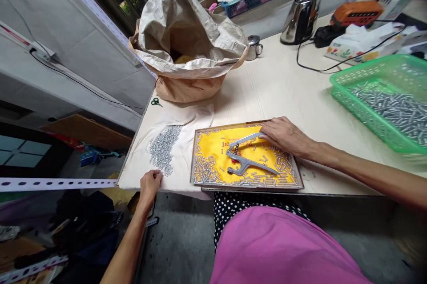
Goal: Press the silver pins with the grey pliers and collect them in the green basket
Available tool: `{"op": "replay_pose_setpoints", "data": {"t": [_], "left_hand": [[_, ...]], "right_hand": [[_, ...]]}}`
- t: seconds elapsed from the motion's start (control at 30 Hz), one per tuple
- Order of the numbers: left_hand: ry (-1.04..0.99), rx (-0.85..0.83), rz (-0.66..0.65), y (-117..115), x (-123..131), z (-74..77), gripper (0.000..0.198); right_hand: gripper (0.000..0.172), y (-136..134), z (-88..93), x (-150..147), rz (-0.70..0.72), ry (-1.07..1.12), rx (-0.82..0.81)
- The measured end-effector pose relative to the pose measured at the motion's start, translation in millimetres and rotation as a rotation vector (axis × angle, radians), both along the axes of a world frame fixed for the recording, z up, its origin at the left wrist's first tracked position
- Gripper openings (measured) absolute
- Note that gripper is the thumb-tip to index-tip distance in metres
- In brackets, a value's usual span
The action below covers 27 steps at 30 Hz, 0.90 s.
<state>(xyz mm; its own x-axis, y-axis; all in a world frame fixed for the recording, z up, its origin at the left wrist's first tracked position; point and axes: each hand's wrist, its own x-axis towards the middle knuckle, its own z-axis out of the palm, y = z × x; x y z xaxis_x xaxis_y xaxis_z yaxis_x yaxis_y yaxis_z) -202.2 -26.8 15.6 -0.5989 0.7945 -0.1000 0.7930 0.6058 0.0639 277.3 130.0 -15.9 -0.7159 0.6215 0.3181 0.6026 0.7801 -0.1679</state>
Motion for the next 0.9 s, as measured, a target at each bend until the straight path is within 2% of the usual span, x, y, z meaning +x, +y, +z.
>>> {"op": "replay_pose_setpoints", "data": {"t": [0.1, 0.2, 0.3, 0.43, 0.53, 0.7, 0.8, 0.9], "left_hand": [[-0.077, 0.073, 0.037, 2, 7, 8.6, 0.026], [-0.316, 0.208, 0.074, 7, 31, 16.2, 0.031], [-0.687, 0.351, -0.001, 15, 80, 17.2, 0.035], [-0.984, 0.287, -0.127, 26, 153, 6.0, 0.033], [-0.992, 0.194, -0.211, 34, 184, -6.2, 0.028], [-0.796, 0.039, -0.339, 44, 194, -17.4, 0.024], [-0.796, -0.035, -0.327, 48, 197, -18.1, 0.021], [-0.916, -0.141, -0.232, 51, 201, -15.7, 0.017]], "right_hand": [[0.041, 1, -1.2, -1, 0.008, 0.007, -0.007], [0.041, 1, -4.6, -4, 0.016, 0.028, -0.015], [0.041, 1, -6.4, -7, 0.013, 0.040, -0.020], [0.042, -2, -1.0, -12, 0.010, 0.008, -0.001], [0.043, -3, 6.4, -14, 0.011, -0.014, 0.029], [0.041, -1, 12.4, -16, 0.027, 0.000, 0.075], [0.037, 0, 10.7, -17, 0.026, 0.006, 0.086], [0.035, -1, 7.7, -18, 0.030, 0.021, 0.114]]}}
